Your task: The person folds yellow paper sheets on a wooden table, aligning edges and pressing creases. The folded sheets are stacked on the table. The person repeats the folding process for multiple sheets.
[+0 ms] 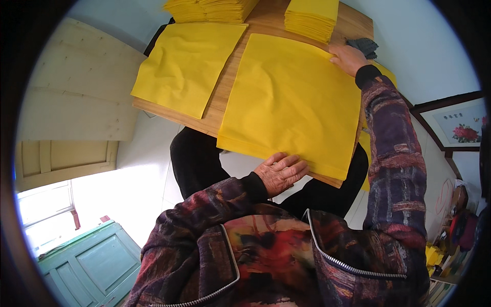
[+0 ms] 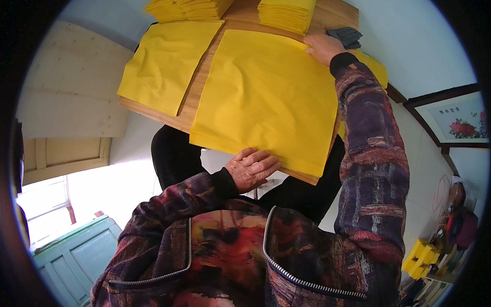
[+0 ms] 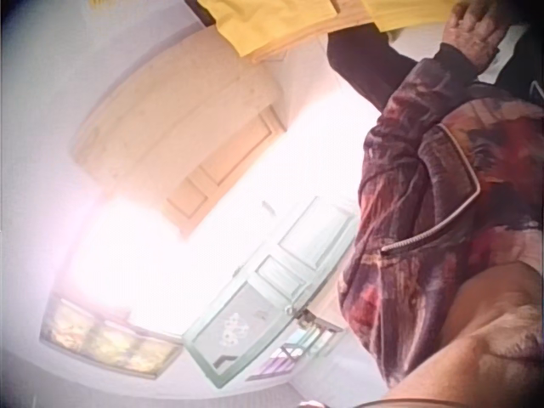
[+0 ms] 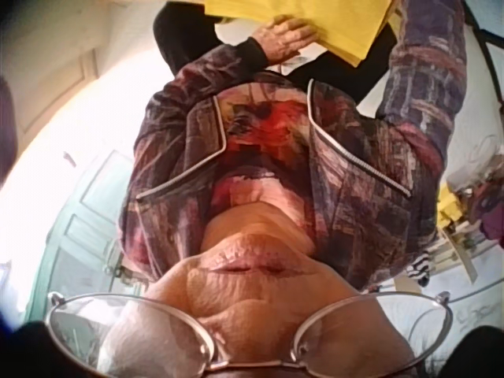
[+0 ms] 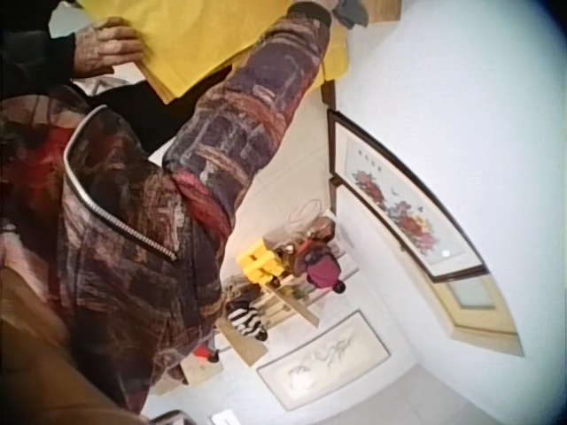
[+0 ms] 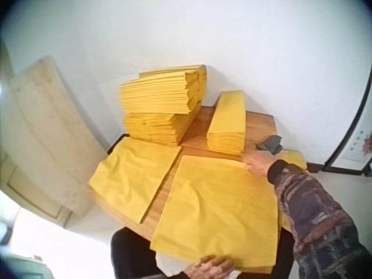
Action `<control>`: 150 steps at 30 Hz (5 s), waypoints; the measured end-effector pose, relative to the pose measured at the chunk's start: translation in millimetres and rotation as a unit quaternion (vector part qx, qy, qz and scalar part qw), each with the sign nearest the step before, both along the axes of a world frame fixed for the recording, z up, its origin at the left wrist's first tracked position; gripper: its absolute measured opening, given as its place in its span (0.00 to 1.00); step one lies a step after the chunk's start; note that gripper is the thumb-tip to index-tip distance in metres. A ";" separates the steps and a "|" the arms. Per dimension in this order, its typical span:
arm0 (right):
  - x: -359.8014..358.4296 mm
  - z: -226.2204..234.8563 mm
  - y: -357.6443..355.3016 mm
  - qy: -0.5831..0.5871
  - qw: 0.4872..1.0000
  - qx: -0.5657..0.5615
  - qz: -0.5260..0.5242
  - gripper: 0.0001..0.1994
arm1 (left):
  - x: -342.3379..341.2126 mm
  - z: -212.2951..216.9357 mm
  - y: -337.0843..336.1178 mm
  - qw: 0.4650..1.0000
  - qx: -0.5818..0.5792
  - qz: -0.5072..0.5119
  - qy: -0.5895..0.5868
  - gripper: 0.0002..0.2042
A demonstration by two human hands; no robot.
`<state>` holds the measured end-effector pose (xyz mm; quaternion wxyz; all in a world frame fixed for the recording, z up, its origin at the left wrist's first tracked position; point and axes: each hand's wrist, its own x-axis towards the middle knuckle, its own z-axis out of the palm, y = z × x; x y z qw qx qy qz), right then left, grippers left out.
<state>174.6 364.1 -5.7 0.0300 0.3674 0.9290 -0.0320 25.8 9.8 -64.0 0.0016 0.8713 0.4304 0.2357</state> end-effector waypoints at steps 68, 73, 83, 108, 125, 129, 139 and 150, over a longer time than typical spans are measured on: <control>97.4 -24.7 -136.7 0.476 0.813 -0.156 -0.296 0.27 | -162.8 15.9 171.9 0.899 -0.165 0.322 -0.248 0.31; 87.8 -29.4 -105.4 0.457 0.788 -0.225 -0.347 0.27 | -161.5 11.1 202.2 0.799 -0.277 0.399 -0.355 0.31; 76.9 -27.2 -102.5 0.452 0.789 -0.253 -0.330 0.27 | -161.5 -12.6 210.6 0.806 -0.282 0.333 -0.401 0.33; 76.6 -2.4 -251.4 0.436 0.869 -0.064 -0.223 0.13 | -156.0 51.5 7.6 0.746 -0.202 0.322 -0.546 0.09; 74.9 -1.8 -285.4 0.401 0.900 0.021 -0.170 0.11 | -122.6 -11.4 -19.1 0.657 -0.234 0.356 -0.621 0.19; 82.3 -4.1 -286.6 0.429 0.878 -0.014 -0.211 0.10 | -130.4 -11.8 -18.9 0.700 -0.219 0.389 -0.558 0.19; 57.8 -1.4 -291.8 0.389 0.911 -0.022 -0.138 0.09 | -100.4 31.8 -18.5 0.942 0.000 0.333 -0.051 0.26; 80.6 -2.4 -264.6 0.237 0.964 -0.028 -0.118 0.07 | -92.1 22.2 -7.9 0.957 -0.145 0.251 0.027 0.40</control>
